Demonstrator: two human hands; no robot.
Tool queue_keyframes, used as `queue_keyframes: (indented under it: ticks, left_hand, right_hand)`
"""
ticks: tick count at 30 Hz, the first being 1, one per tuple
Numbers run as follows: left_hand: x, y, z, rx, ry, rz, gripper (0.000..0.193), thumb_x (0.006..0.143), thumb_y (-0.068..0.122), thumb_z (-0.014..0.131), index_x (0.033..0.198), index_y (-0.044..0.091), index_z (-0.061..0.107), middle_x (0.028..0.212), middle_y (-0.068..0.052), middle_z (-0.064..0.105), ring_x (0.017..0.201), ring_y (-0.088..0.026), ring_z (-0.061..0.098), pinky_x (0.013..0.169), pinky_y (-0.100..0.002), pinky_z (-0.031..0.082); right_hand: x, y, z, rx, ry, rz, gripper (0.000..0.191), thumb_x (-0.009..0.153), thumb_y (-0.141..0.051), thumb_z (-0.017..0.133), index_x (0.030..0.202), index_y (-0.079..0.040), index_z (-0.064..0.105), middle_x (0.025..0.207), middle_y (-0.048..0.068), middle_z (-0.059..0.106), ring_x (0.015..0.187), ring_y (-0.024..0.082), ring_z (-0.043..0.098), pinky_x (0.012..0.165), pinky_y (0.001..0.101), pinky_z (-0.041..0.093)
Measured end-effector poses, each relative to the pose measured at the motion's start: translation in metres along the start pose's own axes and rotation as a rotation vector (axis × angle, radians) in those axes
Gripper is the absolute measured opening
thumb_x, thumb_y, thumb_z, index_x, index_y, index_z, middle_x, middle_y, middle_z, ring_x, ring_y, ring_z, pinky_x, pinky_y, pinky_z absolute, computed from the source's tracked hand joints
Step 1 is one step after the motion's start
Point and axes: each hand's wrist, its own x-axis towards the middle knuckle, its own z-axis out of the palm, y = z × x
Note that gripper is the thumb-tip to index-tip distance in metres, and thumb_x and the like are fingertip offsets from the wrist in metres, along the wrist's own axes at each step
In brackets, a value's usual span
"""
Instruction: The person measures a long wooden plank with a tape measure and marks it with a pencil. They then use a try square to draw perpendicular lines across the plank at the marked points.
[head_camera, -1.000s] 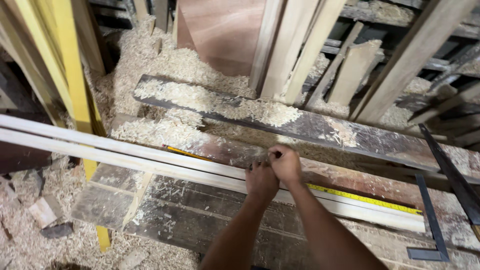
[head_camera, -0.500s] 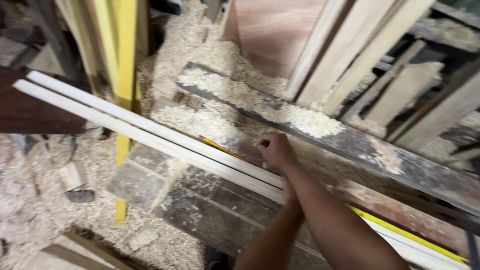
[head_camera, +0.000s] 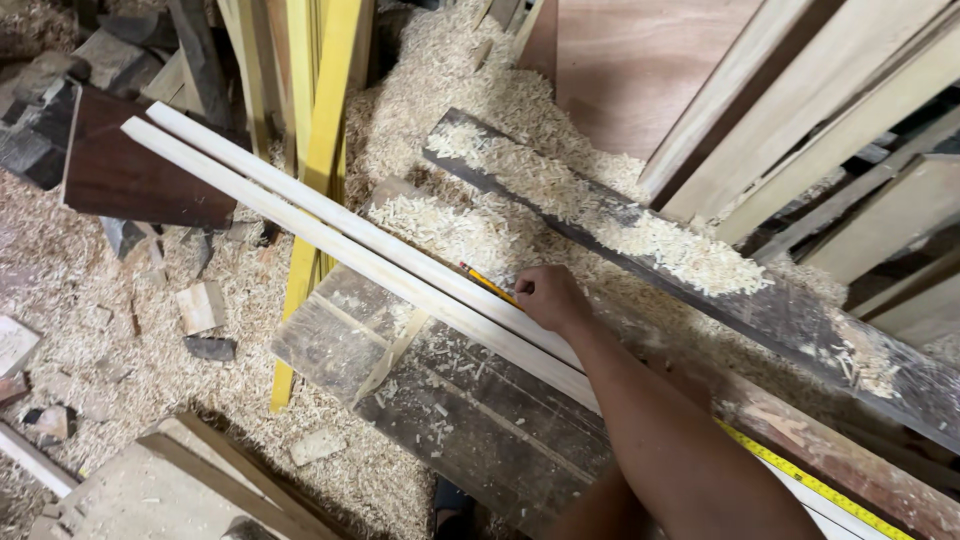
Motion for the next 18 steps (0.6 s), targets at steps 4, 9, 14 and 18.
queue_keyframes:
  ticks: [4, 9, 14, 18]
  left_hand:
    - [0.000, 0.003, 0.001, -0.006, 0.000, 0.004, 0.041, 0.104, 0.037, 0.051, 0.134, 0.013, 0.064, 0.143, -0.015, 0.058, 0.141, -0.038, 0.043, 0.119, -0.063, 0.026]
    - [0.002, -0.002, 0.001, -0.007, 0.001, 0.004, 0.041, 0.104, 0.037, 0.051, 0.134, 0.013, 0.064, 0.143, -0.015, 0.058, 0.141, -0.038, 0.044, 0.118, -0.063, 0.027]
    - [0.002, -0.010, 0.001, -0.003, 0.001, 0.001, 0.041, 0.103, 0.037, 0.052, 0.135, 0.013, 0.063, 0.143, -0.015, 0.058, 0.140, -0.038, 0.045, 0.118, -0.063, 0.027]
    - [0.001, -0.015, 0.003, -0.002, 0.001, -0.004, 0.042, 0.103, 0.037, 0.053, 0.136, 0.014, 0.063, 0.143, -0.015, 0.058, 0.140, -0.038, 0.046, 0.118, -0.063, 0.028]
  right_hand:
    - [0.007, 0.003, 0.005, -0.070, -0.060, 0.003, 0.009, 0.077, -0.013, 0.076, 0.083, -0.006, 0.077, 0.080, 0.012, 0.076, 0.073, 0.026, 0.074, 0.069, 0.0391, 0.058]
    - [0.014, 0.012, 0.010, -0.136, -0.133, 0.039, 0.009, 0.076, -0.012, 0.077, 0.084, -0.006, 0.076, 0.081, 0.013, 0.075, 0.075, 0.028, 0.073, 0.070, 0.0414, 0.057]
    - [0.018, 0.014, 0.010, -0.206, -0.205, 0.115, 0.010, 0.075, -0.006, 0.074, 0.085, -0.009, 0.076, 0.085, 0.014, 0.076, 0.081, 0.030, 0.074, 0.072, 0.0423, 0.058]
    - [0.018, 0.012, 0.002, -0.277, -0.271, 0.142, 0.009, 0.074, -0.005, 0.074, 0.083, -0.008, 0.072, 0.084, 0.013, 0.072, 0.080, 0.031, 0.071, 0.070, 0.0448, 0.055]
